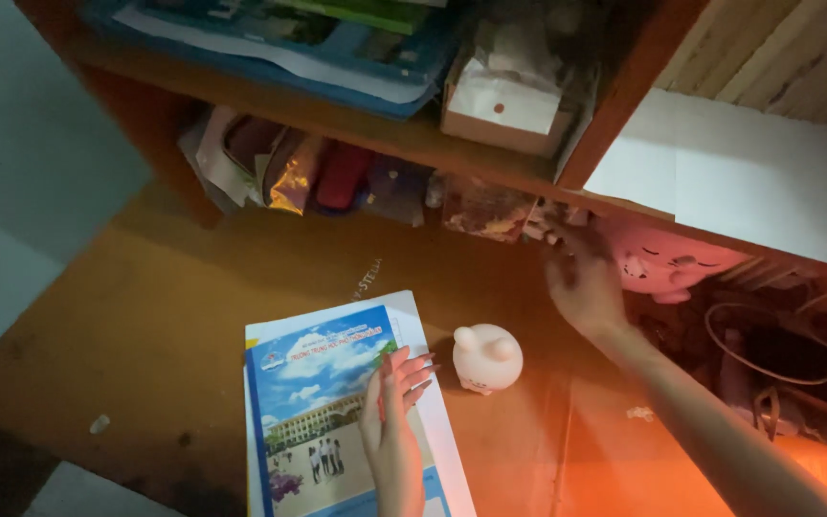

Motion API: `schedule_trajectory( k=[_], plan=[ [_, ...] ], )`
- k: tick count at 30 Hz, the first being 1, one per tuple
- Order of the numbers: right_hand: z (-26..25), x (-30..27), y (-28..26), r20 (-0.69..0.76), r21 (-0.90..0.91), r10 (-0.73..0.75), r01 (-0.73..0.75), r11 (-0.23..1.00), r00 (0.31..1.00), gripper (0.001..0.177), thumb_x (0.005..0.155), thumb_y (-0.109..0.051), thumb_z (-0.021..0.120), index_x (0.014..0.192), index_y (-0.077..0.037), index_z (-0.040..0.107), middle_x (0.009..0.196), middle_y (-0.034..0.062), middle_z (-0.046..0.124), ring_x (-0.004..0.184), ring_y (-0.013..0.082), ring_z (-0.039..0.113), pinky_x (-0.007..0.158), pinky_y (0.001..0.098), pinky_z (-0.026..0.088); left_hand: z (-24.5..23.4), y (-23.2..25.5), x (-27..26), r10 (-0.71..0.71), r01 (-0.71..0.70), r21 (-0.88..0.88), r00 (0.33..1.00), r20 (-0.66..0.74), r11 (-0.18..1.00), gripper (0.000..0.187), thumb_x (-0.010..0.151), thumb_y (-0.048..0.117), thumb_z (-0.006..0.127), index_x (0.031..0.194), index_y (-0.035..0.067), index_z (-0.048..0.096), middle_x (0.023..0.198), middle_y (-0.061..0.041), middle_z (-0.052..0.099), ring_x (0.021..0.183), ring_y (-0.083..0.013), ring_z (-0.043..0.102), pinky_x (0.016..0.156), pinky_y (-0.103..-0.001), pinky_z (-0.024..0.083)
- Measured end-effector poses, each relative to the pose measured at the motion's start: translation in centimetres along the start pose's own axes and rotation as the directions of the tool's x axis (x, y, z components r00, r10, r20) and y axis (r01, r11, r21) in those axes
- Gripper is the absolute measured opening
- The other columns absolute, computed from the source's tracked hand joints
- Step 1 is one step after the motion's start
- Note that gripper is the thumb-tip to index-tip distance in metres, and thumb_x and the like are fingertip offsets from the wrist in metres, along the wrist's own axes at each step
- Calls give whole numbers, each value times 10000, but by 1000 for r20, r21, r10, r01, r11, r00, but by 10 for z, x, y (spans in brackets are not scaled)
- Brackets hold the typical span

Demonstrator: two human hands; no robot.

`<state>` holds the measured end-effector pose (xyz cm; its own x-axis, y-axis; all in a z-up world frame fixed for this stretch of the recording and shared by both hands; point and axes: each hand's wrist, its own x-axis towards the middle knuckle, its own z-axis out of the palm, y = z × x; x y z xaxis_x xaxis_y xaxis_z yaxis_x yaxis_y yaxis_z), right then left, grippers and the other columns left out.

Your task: The person organizes a cluttered desk by stacking papers, closing a textbook, and placing stationery items into a pencil case. They then wipe the desk surface and arrange the remaining items into a neat pile.

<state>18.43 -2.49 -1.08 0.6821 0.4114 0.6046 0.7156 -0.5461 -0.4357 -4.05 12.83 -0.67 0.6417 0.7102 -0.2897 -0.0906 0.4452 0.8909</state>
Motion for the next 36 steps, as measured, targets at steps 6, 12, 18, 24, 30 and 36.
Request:
schedule_trajectory(
  k=[6,12,18,24,30,36],
  plan=[
    [26,39,-19,347,453,725,-783,426,595,377,862,-236,660,1198,-98,559,1150,85,657,628,214,644,499,349,584,3,19,6,-78,77,52,997,16,996,504,897,355,421,1190,23,662,1052,-149,732,965,-249,716,866,-356,560],
    [56,52,-10,277,539,718,-722,435,639,220,904,-168,642,1097,-63,637,805,116,684,581,166,618,491,302,564,-6,17,14,-67,66,34,997,34,997,474,911,317,423,1196,29,667,1032,-147,730,940,-245,710,866,-339,554],
    [93,54,58,81,570,780,-671,474,620,51,929,-121,587,909,-87,619,872,102,642,542,187,625,416,347,570,-11,40,13,-87,87,40,996,-14,995,480,904,313,441,1208,27,677,1025,-143,753,929,-228,719,854,-319,546],
    [96,62,97,341,605,880,-794,64,331,211,925,-117,442,928,-143,651,869,46,732,718,172,711,581,203,560,-14,37,18,-112,112,8,993,-24,994,439,910,279,453,1190,33,686,1029,-155,746,904,-257,724,864,-339,548],
    [78,77,58,395,786,813,-615,-59,427,264,952,-194,406,1174,-275,524,1097,18,693,930,190,696,762,339,599,-8,42,13,-118,118,15,993,-22,993,460,906,297,455,1204,33,684,1012,-139,754,902,-242,722,867,-334,543],
    [66,81,68,541,697,762,-697,-168,356,200,989,-175,497,1173,-156,574,1026,49,694,926,208,693,797,419,615,-7,44,7,-160,161,64,987,-15,985,477,906,318,437,1215,50,680,1037,-126,745,956,-244,719,905,-342,555]
  ],
)
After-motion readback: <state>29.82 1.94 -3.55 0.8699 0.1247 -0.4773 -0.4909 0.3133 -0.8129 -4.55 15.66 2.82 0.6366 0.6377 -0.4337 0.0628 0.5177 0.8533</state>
